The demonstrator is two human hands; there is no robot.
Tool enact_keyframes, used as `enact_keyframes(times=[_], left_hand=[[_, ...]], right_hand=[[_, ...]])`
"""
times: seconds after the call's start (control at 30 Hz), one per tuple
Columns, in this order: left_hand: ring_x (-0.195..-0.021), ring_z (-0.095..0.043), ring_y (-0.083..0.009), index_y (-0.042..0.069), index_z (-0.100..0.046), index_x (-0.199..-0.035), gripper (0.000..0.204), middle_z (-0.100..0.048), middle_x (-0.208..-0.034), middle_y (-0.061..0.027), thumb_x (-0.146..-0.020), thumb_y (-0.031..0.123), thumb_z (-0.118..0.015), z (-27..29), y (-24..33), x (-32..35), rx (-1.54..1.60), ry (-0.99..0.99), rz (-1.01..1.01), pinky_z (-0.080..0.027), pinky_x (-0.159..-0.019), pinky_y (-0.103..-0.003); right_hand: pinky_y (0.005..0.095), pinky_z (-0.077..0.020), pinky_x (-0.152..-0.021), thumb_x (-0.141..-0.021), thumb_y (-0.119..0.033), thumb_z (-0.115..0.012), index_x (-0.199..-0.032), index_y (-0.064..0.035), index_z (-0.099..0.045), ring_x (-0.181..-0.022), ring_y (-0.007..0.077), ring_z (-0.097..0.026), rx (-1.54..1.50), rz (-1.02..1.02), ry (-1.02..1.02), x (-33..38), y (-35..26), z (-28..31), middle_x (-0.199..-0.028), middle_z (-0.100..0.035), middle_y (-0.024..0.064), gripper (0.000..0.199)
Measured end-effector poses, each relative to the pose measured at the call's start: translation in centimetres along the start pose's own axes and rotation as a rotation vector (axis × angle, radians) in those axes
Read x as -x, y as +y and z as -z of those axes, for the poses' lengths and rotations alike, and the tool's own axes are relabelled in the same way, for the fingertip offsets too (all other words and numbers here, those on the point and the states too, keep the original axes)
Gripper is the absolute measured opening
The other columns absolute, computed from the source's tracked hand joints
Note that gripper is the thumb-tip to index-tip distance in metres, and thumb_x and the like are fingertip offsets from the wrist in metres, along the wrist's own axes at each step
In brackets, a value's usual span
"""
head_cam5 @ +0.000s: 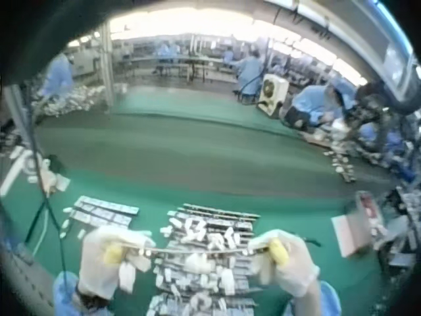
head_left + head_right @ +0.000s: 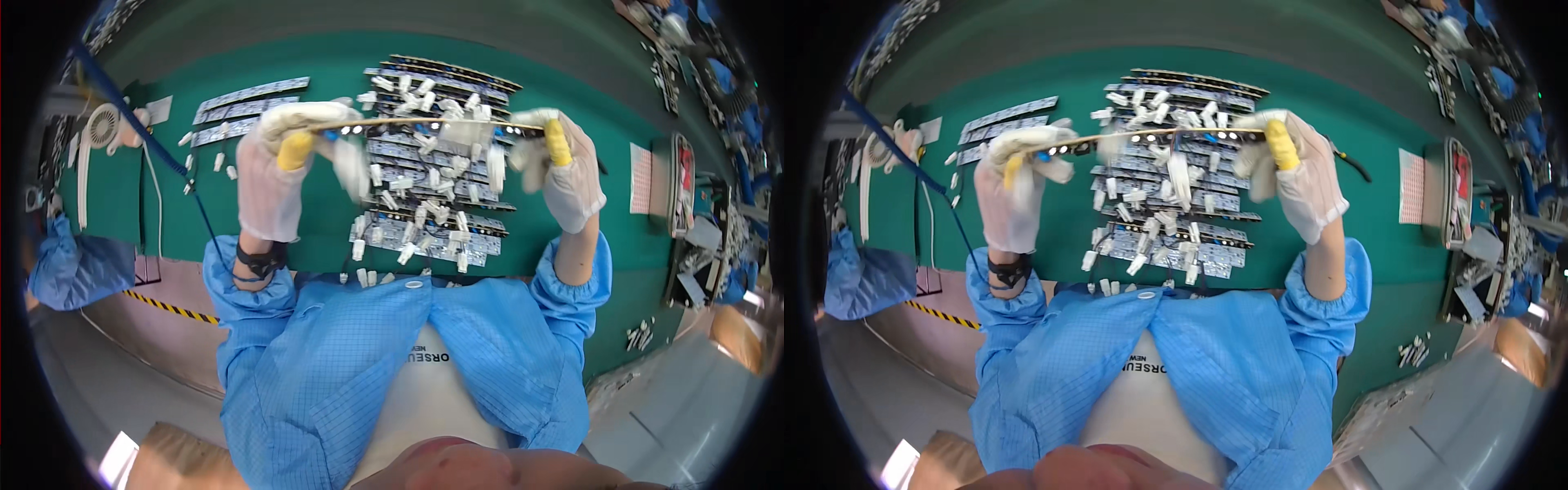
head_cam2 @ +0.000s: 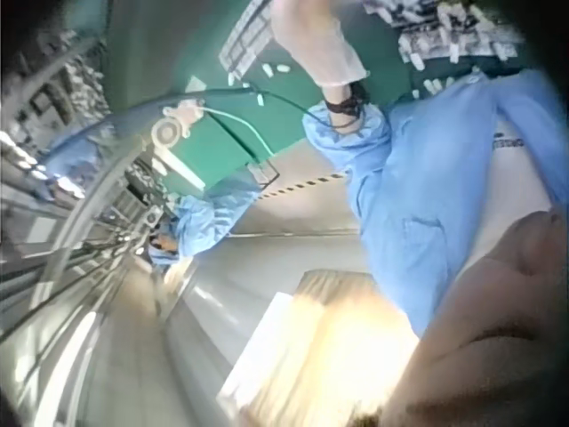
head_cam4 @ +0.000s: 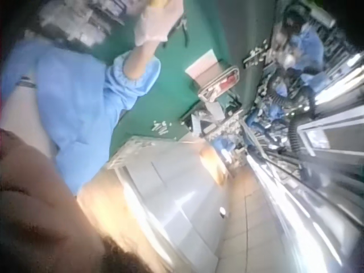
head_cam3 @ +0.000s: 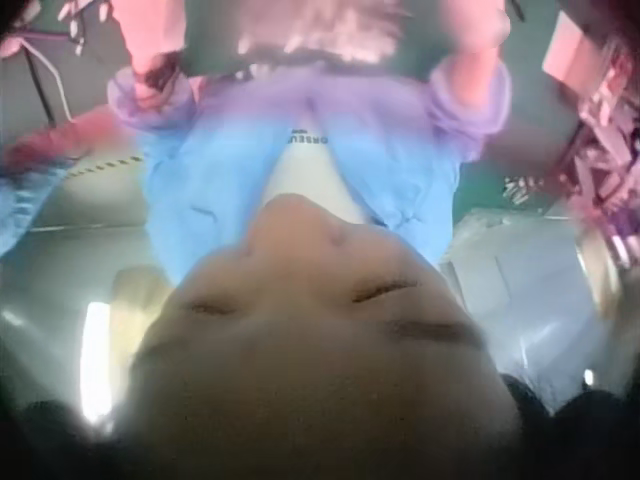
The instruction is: Inspecting and trimming LED strip circuit boards at a manual assembly station.
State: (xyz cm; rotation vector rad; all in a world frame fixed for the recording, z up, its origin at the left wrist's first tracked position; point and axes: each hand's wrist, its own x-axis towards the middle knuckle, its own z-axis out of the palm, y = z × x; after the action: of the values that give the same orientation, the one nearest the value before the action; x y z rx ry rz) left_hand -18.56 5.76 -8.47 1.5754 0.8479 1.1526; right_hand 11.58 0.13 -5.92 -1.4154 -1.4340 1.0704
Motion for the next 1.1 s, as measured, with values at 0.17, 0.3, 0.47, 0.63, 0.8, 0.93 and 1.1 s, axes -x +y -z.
enact_keyframes(times=[0.17, 0.3, 0.47, 0.63, 0.8, 0.93, 1.1], left_hand=[[-0.074, -0.066, -0.0142, 0.001, -0.06, -0.101, 0.021, -0.068, -0.096, -0.0124, -0.089, 0.018, -0.059, 0.4, -0.2, 0.1, -0.229, 0.063, 0.048, -0.048, -0.064, -0.026], [-0.082, -0.063, -0.0217, -0.001, -0.06, -0.105, 0.034, -0.068, -0.096, -0.012, -0.074, -0.003, -0.046, 1.2, -1.7, -0.2, -0.602, 0.132, -0.025, -0.047, -0.075, -0.03], [-0.074, -0.062, -0.0213, 0.003, -0.058, -0.111, 0.027, -0.067, -0.086, -0.008, -0.087, 0.01, -0.047, 1.7, -1.6, 0.0, -0.723, 0.014, -0.071, -0.047, -0.071, -0.031], [-0.078, -0.062, -0.0196, 0.003, -0.057, -0.112, 0.029, -0.065, -0.097, -0.0094, -0.084, 0.009, -0.053, 2.1, -1.7, 0.1, -0.622, -0.057, 0.001, -0.047, -0.074, -0.033], [-0.087, -0.061, -0.0165, -0.002, -0.05, -0.118, 0.037, -0.057, -0.113, -0.0112, -0.093, 0.025, -0.051, 0.5, -1.6, -0.4, 0.207, -0.08, 0.018, -0.048, -0.076, -0.027], [-0.077, -0.06, -0.0117, 0.003, -0.059, -0.105, 0.021, -0.062, -0.103, -0.0078, -0.091, 0.012, -0.047, 3.5, -0.8, -1.5, -0.093, 0.073, 0.158, -0.048, -0.071, -0.025], [-0.075, -0.059, -0.0109, 0.002, -0.061, -0.098, 0.02, -0.062, -0.094, -0.0046, -0.089, 0.015, -0.049, 16.8, -4.1, -5.3, -0.522, 0.291, 0.166, -0.047, -0.074, -0.025]], right_hand=[[0.019, -0.0341, -0.042, -0.091, -0.053, -0.047, -0.097, 0.0009, -0.058, -0.044, 0.006, -0.045, 0.033, -0.011, 0.087, 0.5, 0.3, -0.3, -0.057, -0.054, 0.0029, 0.055], [0.0279, -0.0406, -0.048, -0.085, -0.014, -0.057, -0.099, 0.0019, -0.056, -0.052, 0.0173, -0.051, 0.199, 0.22, -0.073, 0.8, -1.3, 0.4, -0.072, -0.058, 0.0086, 0.021], [0.038, -0.0462, -0.063, -0.064, 0.013, -0.058, -0.12, 0.0046, -0.049, -0.07, 0.0305, -0.056, 0.691, 0.927, 0.134, -0.7, 1.8, 0.1, -0.088, -0.057, 0.0147, 0.057], [0.0384, -0.0465, -0.064, -0.065, 0.013, -0.054, -0.105, 0.0036, -0.055, -0.071, 0.0306, -0.057, 0.589, 0.751, 0.011, -0.9, 2.2, 0.6, -0.087, -0.058, 0.0144, 0.04], [0.0368, -0.0462, -0.074, -0.076, 0.0, -0.054, -0.116, 0.0023, -0.047, -0.08, 0.0295, -0.057, 0.368, 0.092, -0.104, 0.0, -0.9, -0.5, -0.098, -0.056, 0.0142, 0.041], [0.0187, -0.0348, -0.047, -0.083, -0.038, -0.064, -0.125, 0.0041, -0.041, -0.056, 0.0053, -0.045, -0.087, -0.044, -0.093, 0.2, -0.6, -1.2, -0.101, -0.055, 0.0079, 0.063], [0.0159, -0.0232, -0.04, -0.084, -0.04, -0.062, -0.125, 0.0033, -0.043, -0.043, 0.0013, -0.034, -0.054, 0.011, -0.01, -0.4, 0.1, -1.1, -0.088, -0.058, 0.0074, 0.062]])
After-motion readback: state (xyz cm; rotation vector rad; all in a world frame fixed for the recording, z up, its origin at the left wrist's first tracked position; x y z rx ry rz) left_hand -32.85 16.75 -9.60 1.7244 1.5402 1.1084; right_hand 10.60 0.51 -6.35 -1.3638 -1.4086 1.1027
